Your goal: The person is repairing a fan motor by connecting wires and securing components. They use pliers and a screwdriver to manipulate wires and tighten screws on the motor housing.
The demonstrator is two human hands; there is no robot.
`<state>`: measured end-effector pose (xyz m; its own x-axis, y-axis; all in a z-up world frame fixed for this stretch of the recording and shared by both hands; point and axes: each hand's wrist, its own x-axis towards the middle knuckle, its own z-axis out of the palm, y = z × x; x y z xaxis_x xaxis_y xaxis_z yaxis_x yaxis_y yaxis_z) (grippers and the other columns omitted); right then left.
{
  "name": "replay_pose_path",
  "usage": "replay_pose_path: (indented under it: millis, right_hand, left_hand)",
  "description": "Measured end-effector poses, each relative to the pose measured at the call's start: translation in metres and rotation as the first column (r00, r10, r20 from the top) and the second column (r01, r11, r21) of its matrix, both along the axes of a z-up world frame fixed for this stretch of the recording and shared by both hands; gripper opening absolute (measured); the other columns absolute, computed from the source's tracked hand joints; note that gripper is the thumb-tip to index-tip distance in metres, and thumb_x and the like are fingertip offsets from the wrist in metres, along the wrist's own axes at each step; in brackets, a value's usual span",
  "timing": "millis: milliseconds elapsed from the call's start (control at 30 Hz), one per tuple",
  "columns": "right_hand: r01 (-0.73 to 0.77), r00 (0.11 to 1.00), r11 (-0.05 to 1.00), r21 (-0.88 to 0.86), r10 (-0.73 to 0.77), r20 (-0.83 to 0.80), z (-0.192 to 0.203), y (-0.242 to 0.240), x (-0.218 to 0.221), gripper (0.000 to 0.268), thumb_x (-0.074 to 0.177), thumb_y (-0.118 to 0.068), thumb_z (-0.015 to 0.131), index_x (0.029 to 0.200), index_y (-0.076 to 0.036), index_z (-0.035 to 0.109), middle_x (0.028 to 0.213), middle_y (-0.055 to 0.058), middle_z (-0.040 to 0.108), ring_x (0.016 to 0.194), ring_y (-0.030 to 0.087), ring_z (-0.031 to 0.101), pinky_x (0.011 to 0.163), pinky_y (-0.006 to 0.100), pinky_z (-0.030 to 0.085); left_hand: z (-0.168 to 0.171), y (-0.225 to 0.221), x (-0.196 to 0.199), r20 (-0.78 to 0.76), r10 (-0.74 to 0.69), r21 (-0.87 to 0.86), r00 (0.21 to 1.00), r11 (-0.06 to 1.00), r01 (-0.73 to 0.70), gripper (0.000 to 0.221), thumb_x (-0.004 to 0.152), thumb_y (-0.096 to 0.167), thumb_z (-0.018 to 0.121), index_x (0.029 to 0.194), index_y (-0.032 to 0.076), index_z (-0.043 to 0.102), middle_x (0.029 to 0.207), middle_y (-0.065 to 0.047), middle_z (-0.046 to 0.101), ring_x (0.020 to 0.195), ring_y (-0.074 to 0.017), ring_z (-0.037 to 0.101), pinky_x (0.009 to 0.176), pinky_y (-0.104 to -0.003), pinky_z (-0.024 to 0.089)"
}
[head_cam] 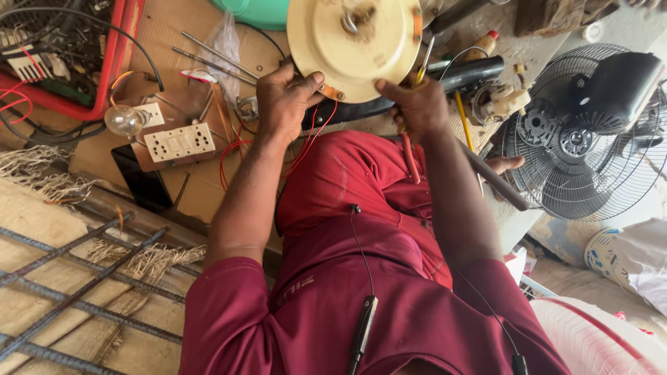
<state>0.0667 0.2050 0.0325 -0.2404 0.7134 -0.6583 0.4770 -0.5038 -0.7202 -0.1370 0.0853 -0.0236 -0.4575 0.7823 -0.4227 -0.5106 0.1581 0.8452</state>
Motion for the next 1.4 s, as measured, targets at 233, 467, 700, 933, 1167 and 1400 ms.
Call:
replay_pose_path:
  millis: [233, 467, 700, 933, 1167, 1400]
  right_hand:
    - [0.005, 0.997, 0.998, 0.061, 0.000, -0.082, -0.016, 0.002, 0.004, 0.033, 0.085, -0.027, 0.087, 0.093, 0.001, 0.071, 0.066, 0.001, 0.065, 0.045, 0.007, 0.053, 0.038, 0.022, 0.042]
    - [0.209, 0.978, 0.906, 0.368, -0.204, -0.051, -0.013, 0.061, 0.013, 0.032, 0.102, -0.034, 0.067, 0.095, -0.003, 0.071, 0.075, 0.002, 0.071, 0.051, 0.008, 0.064, 0.041, 0.024, 0.051]
    - [0.077, 0.920, 0.993, 0.087, -0.037, -0.391, -0.025, 0.116, -0.032, 0.019, 0.100, -0.021, 0.066, 0.105, -0.003, 0.067, 0.089, 0.006, 0.076, 0.062, 0.014, 0.070, 0.046, 0.026, 0.046]
    - [0.054, 0.857, 0.964, 0.261, 0.090, -0.508, -0.013, 0.089, -0.015, 0.016, 0.102, -0.006, 0.076, 0.114, -0.001, 0.067, 0.099, 0.008, 0.075, 0.085, 0.017, 0.078, 0.057, 0.025, 0.054]
    - [0.167, 0.766, 0.966, 0.195, -0.003, -0.643, -0.018, 0.081, -0.042, 0.026, 0.095, -0.003, 0.086, 0.107, 0.000, 0.063, 0.090, 0.008, 0.072, 0.071, 0.015, 0.072, 0.059, 0.028, 0.058]
    - [0.079, 0.933, 0.893, 0.443, 0.091, -0.349, -0.007, 0.070, -0.058, 0.026, 0.097, -0.023, 0.078, 0.103, 0.001, 0.073, 0.083, 0.007, 0.074, 0.064, 0.010, 0.068, 0.053, 0.027, 0.052]
  left_hand:
    - [0.020, 0.011, -0.017, -0.806, -0.229, -0.254, 0.546, 0.967, 0.031, 0.046, 0.080, 0.020, 0.087, 0.117, -0.003, 0.072, 0.104, -0.018, 0.077, 0.093, -0.0279, 0.074, 0.083, -0.037, 0.058]
    - [0.035, 0.074, -0.013, -0.852, -0.066, 0.195, 0.519, 0.881, 0.432, 0.069, 0.074, 0.011, 0.098, 0.132, 0.003, 0.061, 0.125, -0.014, 0.070, 0.119, -0.0302, 0.069, 0.105, -0.041, 0.056]
    - [0.027, 0.110, -0.018, -0.881, -0.127, 0.173, 0.456, 0.810, 0.560, 0.070, 0.071, 0.012, 0.102, 0.127, 0.002, 0.061, 0.122, -0.015, 0.070, 0.114, -0.0308, 0.070, 0.099, -0.039, 0.055]
    - [0.022, 0.103, -0.019, -0.883, -0.100, 0.176, 0.459, 0.835, 0.521, 0.073, 0.068, 0.013, 0.103, 0.129, 0.003, 0.063, 0.120, -0.014, 0.070, 0.114, -0.0306, 0.069, 0.098, -0.040, 0.056]
    - [0.022, 0.104, -0.014, -0.903, -0.062, 0.159, 0.424, 0.871, 0.465, 0.087, 0.063, 0.012, 0.103, 0.139, 0.006, 0.060, 0.131, -0.011, 0.068, 0.127, -0.0297, 0.060, 0.108, -0.040, 0.051]
    - [0.025, 0.105, -0.020, -0.870, -0.055, 0.181, 0.489, 0.889, 0.421, 0.087, 0.059, 0.012, 0.106, 0.136, 0.011, 0.065, 0.132, -0.007, 0.069, 0.133, -0.0255, 0.058, 0.113, -0.038, 0.052]
